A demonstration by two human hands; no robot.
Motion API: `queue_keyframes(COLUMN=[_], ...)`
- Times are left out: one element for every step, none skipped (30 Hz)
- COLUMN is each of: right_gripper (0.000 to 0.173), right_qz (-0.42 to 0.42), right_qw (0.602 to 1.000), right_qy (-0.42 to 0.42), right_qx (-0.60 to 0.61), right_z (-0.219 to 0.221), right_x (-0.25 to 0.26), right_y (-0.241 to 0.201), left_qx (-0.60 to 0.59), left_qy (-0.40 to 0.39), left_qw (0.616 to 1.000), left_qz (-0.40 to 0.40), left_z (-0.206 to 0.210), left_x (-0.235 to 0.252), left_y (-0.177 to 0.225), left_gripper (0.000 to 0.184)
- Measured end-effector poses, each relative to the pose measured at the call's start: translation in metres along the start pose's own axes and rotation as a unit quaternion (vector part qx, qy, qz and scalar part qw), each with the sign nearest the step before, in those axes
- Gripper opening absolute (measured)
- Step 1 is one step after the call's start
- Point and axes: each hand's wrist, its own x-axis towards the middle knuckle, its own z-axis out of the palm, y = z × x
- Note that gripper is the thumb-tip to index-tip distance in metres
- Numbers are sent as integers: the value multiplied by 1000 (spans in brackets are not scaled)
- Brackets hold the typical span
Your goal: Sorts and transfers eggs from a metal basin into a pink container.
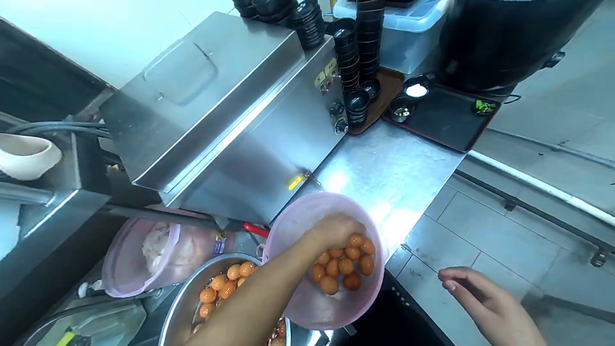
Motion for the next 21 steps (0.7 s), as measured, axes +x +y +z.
queue_keyframes(right_gripper=[22,23,23,24,24,24,25,25,26,26,27,27,27,28,28,29,30,31,32,33,35], right_qz=[3,5,8,10,11,12,12,12,11,11,11,11,9,3,-9,-25,-40,-49,-46,-36,-27], right_qw=[1000,1000,1000,1000,1000,1000,1000,1000,1000,999,999,999,998,998,996,995,994,994,993,992,991], right_qy=[-2,-3,-4,-2,-1,1,2,3,3,3,2,-4,-15,-32,-50,-65,-75,-78,-80,-81,-84], right_qx=[0,-3,-8,-14,-20,-24,-26,-26,-29,-34,-40,-47,-56,-63,-68,-70,-69,-67,-70,-84,-104], right_z=[-1,-2,-4,-5,-7,-7,-8,-8,-8,-6,-5,-4,-3,-1,0,1,2,4,5,7,9], right_x=[3,6,10,13,16,19,22,25,28,30,31,32,33,35,36,37,39,41,44,46,48], right_y=[1,2,2,2,1,1,0,0,-1,-2,-3,-5,-7,-10,-10,-7,-2,4,8,11,13], left_qx=[-2,-2,2,6,9,12,12,11,11,12,17,21,26,27,17,-6,-41,-85,-127,-156,-176], left_qy=[0,1,6,11,14,15,19,20,18,17,27,45,72,107,146,200,264,328,387,439,464], left_qw=[1000,1000,1000,1000,1000,1000,999,999,998,998,998,998,996,993,988,979,963,941,912,881,854], left_qz=[0,-2,-4,-7,-13,-23,-33,-43,-52,-57,-55,-50,-47,-44,-45,-38,-27,-24,-40,-81,-155], left_z=[1,2,4,6,7,8,8,9,8,7,7,4,-1,-10,-22,-35,-46,-52,-51,-41,-20], left_x=[1,2,3,3,2,1,-1,-3,-5,-7,-10,-16,-28,-47,-75,-108,-145,-183,-221,-255,-287], left_y=[-2,-3,-4,-4,-3,-1,2,4,5,7,9,13,20,29,40,50,58,61,61,57,50], left_gripper=[35,36,36,36,37,38,40,42,43,45,46,45,42,39,39,38,37,35,30,24,17])
